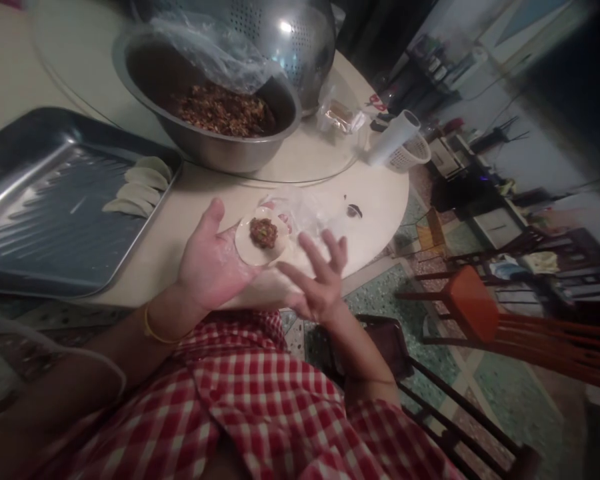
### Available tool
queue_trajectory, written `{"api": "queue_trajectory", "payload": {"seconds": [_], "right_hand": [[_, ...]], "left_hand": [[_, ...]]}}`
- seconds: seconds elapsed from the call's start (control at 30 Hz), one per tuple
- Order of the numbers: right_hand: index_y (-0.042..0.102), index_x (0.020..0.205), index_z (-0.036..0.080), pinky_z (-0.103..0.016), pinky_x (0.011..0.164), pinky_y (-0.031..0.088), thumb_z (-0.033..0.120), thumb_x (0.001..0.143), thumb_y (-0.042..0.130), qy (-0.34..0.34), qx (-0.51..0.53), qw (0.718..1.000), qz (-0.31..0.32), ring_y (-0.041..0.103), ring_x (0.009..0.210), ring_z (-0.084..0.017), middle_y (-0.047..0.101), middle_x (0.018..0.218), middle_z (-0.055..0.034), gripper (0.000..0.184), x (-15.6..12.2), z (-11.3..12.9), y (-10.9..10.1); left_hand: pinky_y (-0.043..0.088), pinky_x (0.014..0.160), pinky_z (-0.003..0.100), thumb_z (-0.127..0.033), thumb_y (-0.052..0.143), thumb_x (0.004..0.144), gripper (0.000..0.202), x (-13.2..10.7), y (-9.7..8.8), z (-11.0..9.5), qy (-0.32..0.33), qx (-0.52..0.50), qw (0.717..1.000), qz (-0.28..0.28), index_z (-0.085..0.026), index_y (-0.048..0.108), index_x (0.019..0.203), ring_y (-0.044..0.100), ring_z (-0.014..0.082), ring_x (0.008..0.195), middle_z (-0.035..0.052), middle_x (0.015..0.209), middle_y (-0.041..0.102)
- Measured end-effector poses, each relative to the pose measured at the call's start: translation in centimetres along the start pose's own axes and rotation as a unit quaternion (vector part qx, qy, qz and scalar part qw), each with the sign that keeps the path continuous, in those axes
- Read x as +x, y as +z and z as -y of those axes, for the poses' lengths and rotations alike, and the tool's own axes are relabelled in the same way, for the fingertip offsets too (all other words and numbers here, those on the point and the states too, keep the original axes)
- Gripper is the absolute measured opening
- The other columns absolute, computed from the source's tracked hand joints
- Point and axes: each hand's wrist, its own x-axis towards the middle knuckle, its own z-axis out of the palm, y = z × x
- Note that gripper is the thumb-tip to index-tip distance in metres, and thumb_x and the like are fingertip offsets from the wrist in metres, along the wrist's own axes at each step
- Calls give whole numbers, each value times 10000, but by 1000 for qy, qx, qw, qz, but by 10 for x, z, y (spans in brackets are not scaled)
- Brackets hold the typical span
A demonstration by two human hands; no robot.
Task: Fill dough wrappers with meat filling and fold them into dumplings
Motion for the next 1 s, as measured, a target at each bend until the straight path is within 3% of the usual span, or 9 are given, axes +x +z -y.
{"api": "queue_trajectory", "payload": {"seconds": [0.07,0.13,0.23,0.33,0.43,0.63,0.77,0.87,1.0], "right_hand": [[618,1240,358,-549,1225,151,551,969,253,65,-46,996,-27,187,1518,-236,375,1558,82,493,-4,-23,-7],[662,1193,317,-637,1180,165,505,973,283,169,-121,978,8,173,1515,-303,353,1573,37,477,-9,-52,-13],[731,1068,265,-673,1138,208,454,990,229,289,-166,941,63,206,1496,-345,400,1546,-34,542,-14,-96,-17],[737,1065,279,-660,1128,251,425,1000,193,361,-164,908,136,205,1498,-339,407,1540,-31,567,-17,-125,-15],[736,1068,282,-660,1148,218,433,1005,206,386,-160,888,190,178,1508,-334,385,1557,-25,554,-18,-136,-9],[764,942,254,-679,1164,153,477,1000,220,368,-134,884,255,179,1505,-352,397,1553,-30,591,-24,-138,-6],[739,1056,256,-689,1150,172,464,990,203,349,-153,909,170,181,1503,-352,415,1536,-51,580,-17,-126,-19],[689,1161,258,-656,1155,212,428,985,173,279,-142,945,92,153,1516,-310,378,1552,-46,571,-5,-93,-25],[634,1223,319,-600,1202,169,466,960,242,126,-41,988,83,120,1528,-266,324,1575,31,494,15,-33,-15]], "left_hand": [[179,1196,553,-609,286,965,689,2,-2,0,2,5,1000,9,-90,539,1340,465,307,1354,138,1242,676],[222,1181,567,-616,280,960,711,5,-5,-1,1,13,1000,20,-80,521,1360,459,327,1358,148,1243,675],[310,1153,546,-621,305,952,729,9,-8,-1,-4,11,999,32,-82,461,1418,470,333,1351,142,1234,685],[381,1118,520,-588,356,956,713,12,-10,1,5,-13,998,57,-101,379,1476,518,317,1314,123,1194,709],[430,1078,516,-581,340,963,715,14,-10,3,-4,-21,998,62,-94,358,1486,564,314,1266,127,1139,730],[415,1092,504,-584,284,971,716,14,-5,4,3,-10,1000,5,-62,430,1440,575,303,1251,134,1090,739],[403,1100,499,-610,281,962,707,13,-1,5,-9,0,1000,-17,-100,482,1407,581,296,1235,118,1124,727],[433,1070,481,-610,254,967,698,11,2,8,-19,12,1000,-15,-114,502,1392,622,283,1166,117,1131,721],[506,965,406,-582,265,981,670,9,0,12,-10,11,1000,-2,-126,441,1439,673,247,1037,108,1082,730]]}}
